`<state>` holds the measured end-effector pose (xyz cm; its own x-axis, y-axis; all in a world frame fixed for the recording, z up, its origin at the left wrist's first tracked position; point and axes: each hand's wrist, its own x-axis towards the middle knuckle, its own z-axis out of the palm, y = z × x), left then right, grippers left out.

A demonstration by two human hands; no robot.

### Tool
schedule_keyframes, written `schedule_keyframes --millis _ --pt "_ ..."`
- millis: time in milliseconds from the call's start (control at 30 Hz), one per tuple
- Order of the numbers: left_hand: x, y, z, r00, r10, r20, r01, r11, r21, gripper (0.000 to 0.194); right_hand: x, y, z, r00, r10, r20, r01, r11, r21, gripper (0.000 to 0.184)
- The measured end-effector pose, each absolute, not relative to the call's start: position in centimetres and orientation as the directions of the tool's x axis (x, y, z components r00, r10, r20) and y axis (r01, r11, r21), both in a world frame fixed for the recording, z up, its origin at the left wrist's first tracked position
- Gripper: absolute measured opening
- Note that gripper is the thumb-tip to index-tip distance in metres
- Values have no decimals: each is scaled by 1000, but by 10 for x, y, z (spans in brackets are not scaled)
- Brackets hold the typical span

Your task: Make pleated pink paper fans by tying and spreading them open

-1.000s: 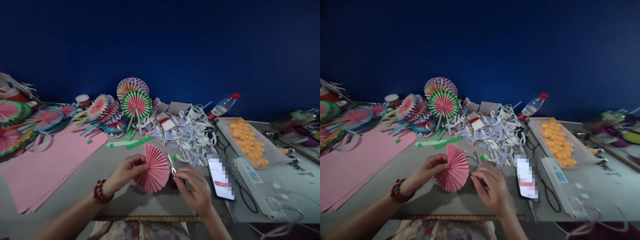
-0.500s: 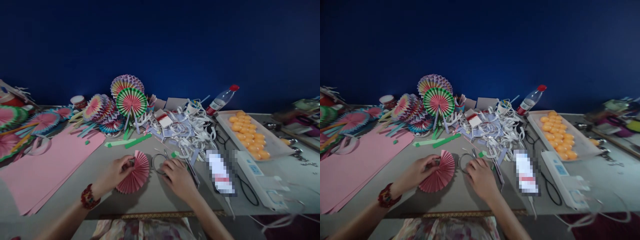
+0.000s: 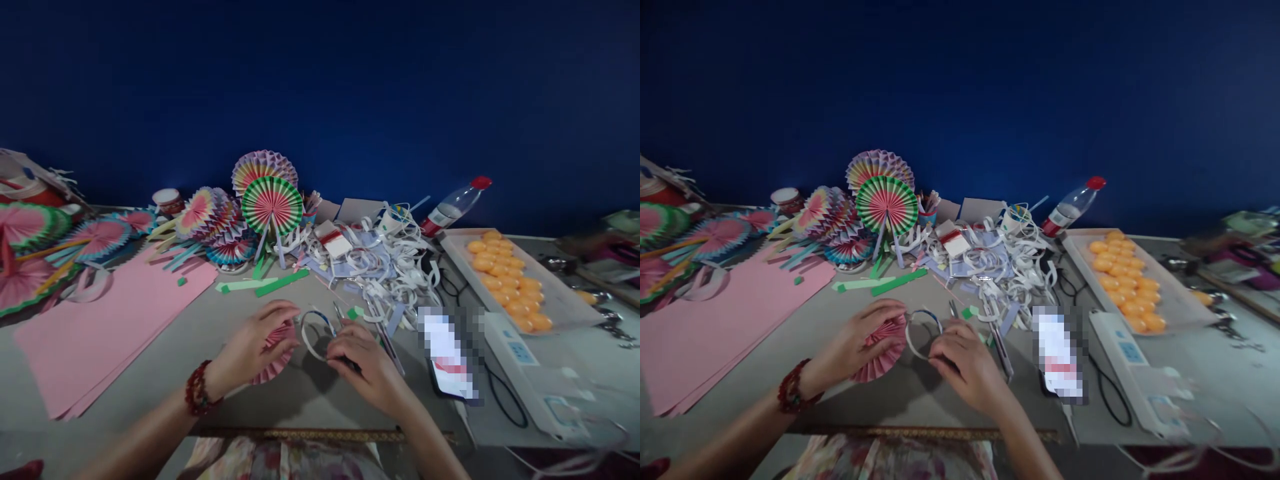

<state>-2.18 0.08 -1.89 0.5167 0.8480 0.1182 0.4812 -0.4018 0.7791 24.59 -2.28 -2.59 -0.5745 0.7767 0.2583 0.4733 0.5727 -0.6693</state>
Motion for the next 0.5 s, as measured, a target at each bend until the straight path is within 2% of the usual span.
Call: schedule_keyframes --millis 67,167,300,400,467,500 --pt "-12 2 -16 489 869 70 398 -293 869 40 244 -25 -21 -598 742 302 463 628 -625 8" --pt "-2 4 -21 400 916 -29 262 -84 962 31 240 -28 -16 -618 686 383 484 716 -502 12" --pt "4 6 -30 403 906 -127 98 95 991 26 237 -34 -15 -616 641 458 540 767 -346 17" --pt "4 4 -30 399 909 -118 68 100 993 28 239 -40 -15 -511 678 528 533 732 -424 13" --pt "4 1 -28 405 911 -83 96 48 994 29 241 -42 -14 -328 770 548 534 629 -564 22" --pt "4 0 -26 410 910 -62 123 12 992 28 242 -42 -14 -238 825 512 523 553 -649 26"
